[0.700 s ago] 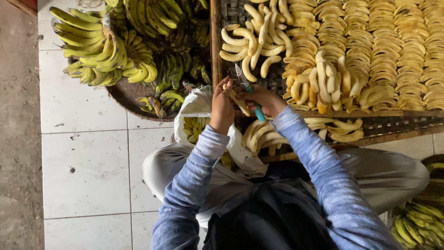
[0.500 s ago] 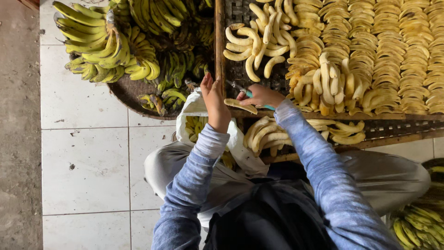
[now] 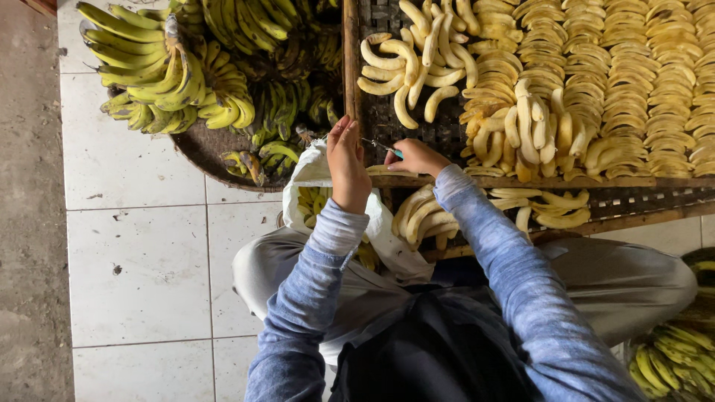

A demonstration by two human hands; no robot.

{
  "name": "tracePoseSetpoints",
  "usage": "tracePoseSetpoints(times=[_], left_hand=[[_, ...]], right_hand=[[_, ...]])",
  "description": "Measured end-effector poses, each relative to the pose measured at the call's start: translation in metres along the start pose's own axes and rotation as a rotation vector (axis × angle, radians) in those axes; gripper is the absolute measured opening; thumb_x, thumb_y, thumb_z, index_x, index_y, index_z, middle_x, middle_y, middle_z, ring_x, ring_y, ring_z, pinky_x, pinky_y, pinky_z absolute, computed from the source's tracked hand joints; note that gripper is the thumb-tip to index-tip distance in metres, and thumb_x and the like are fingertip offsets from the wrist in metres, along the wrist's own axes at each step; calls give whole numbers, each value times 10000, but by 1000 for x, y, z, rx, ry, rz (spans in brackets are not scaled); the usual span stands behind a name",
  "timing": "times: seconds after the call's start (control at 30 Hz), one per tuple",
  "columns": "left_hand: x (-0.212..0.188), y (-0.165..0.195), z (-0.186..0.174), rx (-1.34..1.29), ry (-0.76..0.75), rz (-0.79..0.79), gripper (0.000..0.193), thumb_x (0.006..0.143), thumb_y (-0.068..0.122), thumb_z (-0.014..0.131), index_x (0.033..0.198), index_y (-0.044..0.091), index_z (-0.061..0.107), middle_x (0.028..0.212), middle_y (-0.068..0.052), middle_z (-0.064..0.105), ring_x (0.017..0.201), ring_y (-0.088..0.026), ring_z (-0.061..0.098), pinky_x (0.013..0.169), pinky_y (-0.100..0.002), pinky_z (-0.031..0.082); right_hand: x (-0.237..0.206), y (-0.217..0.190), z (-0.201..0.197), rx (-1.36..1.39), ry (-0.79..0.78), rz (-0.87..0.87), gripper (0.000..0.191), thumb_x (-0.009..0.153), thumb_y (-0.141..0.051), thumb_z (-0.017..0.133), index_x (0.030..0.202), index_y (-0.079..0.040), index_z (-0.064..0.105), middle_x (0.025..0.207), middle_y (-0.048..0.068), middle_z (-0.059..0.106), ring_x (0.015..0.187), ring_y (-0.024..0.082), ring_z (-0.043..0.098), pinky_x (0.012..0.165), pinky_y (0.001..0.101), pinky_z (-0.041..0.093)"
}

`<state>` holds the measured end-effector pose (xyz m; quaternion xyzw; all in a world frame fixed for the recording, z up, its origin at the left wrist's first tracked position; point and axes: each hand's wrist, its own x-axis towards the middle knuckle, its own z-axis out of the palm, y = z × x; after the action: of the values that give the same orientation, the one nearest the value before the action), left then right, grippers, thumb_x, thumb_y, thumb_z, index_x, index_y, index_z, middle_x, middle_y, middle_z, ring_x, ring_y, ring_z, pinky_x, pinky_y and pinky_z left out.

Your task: The person sits on the floor peeling bananas with a small knife, one banana at a time. They cut and strip the peel by hand, then place the peeled banana onto a bamboo tray already covered with rows of peeled bananas.

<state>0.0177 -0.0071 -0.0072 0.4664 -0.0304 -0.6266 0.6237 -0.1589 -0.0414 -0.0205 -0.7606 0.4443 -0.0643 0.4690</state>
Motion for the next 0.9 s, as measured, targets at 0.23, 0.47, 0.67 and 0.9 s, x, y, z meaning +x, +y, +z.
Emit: tracePoseSetpoints(times=[0.23,0.47,0.67,0.9], left_hand=[[8,-1,-6,-46,-9,10,325,978,182,638,1296,141,586,1290,10,652,1221,-125,579,1010,-322,356],[5,1,-6,12,-20,-16,288,986,209,615,1270,162,603,1264,13,655,1199,-122,583,1036,-339,350],[6,3,-8,6,-26,-28,256,994,208,606,1248,171,611,1257,22,663,1195,-129,575,1016,-352,337],[8,1,-11,-6,-44,-23,264,995,220,580,1251,169,616,1277,15,672,1220,-134,583,1015,-339,351]], right_hand=[[-11,11,-36,25,-13,68,187,843,-165,795,982,-41,771,932,82,795,816,173,728,787,330,551],[-40,36,-74,-65,-176,217,235,822,-197,806,1009,-59,775,958,58,797,832,163,727,772,359,571],[-48,40,-64,-143,-185,97,281,759,-197,850,980,-52,756,896,71,785,813,172,737,763,354,570],[-49,48,-61,-169,-182,88,297,719,-216,877,942,-63,756,841,68,769,773,190,724,734,358,564]])
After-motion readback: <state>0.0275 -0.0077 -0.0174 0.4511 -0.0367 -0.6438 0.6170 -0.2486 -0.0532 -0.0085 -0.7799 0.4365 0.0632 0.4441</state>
